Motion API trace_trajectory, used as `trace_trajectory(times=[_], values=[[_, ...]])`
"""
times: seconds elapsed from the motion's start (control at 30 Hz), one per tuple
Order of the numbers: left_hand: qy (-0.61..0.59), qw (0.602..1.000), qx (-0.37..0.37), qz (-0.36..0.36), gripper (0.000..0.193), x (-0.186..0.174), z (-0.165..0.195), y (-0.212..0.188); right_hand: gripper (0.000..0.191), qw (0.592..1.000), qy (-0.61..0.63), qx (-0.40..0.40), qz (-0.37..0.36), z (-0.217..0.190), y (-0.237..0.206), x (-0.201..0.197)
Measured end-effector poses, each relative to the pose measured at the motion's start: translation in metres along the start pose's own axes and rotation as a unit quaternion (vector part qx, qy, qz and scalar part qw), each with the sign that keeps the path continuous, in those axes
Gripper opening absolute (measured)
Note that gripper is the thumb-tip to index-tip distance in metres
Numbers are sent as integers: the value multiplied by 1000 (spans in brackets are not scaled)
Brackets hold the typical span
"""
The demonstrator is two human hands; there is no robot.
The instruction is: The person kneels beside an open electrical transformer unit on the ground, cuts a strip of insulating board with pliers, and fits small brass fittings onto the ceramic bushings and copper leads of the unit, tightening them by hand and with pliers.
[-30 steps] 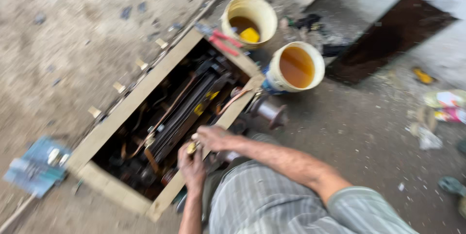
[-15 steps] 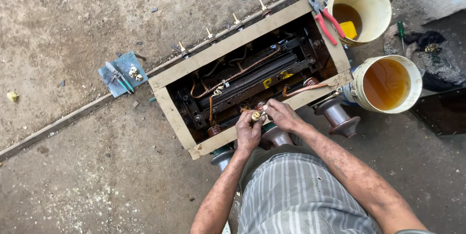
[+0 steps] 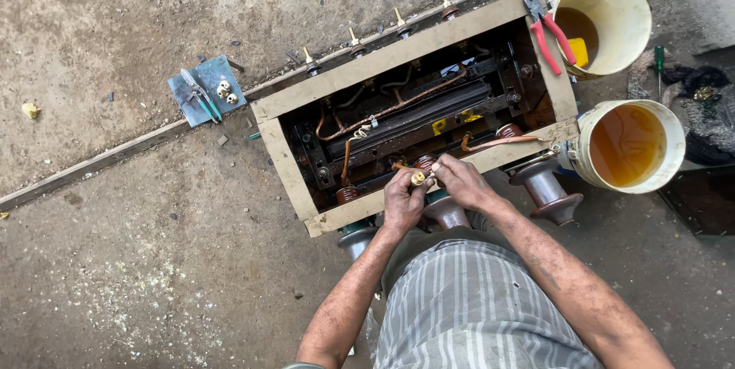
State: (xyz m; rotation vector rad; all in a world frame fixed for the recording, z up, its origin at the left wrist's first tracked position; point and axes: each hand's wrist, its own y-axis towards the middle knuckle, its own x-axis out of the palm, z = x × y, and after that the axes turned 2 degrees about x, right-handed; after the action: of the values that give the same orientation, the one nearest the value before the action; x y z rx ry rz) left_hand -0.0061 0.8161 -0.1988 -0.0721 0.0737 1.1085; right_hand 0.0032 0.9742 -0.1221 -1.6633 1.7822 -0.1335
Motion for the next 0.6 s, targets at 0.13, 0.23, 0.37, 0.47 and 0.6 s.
trace_trajectory(times=[0.13, 0.23, 0.37, 0.47, 0.6], values=[[2, 1000, -3, 6, 12, 2, -4, 0, 41, 992, -124, -25, 26, 2, 5, 7], [26, 999, 17, 9, 10, -1, -5, 3, 44, 988, -152, 1, 23, -4, 10, 11], [28, 998, 53, -5, 9, -11, -2, 5, 45, 994, -88, 58, -15, -10, 11, 11], [62, 995, 73, -20, 10, -21, 6, 6, 48, 995, -47, 85, -25, -12, 10, 11], [175, 981, 76, -23, 10, -33, 18, 5, 34, 998, 54, 28, 8, -11, 7, 17]])
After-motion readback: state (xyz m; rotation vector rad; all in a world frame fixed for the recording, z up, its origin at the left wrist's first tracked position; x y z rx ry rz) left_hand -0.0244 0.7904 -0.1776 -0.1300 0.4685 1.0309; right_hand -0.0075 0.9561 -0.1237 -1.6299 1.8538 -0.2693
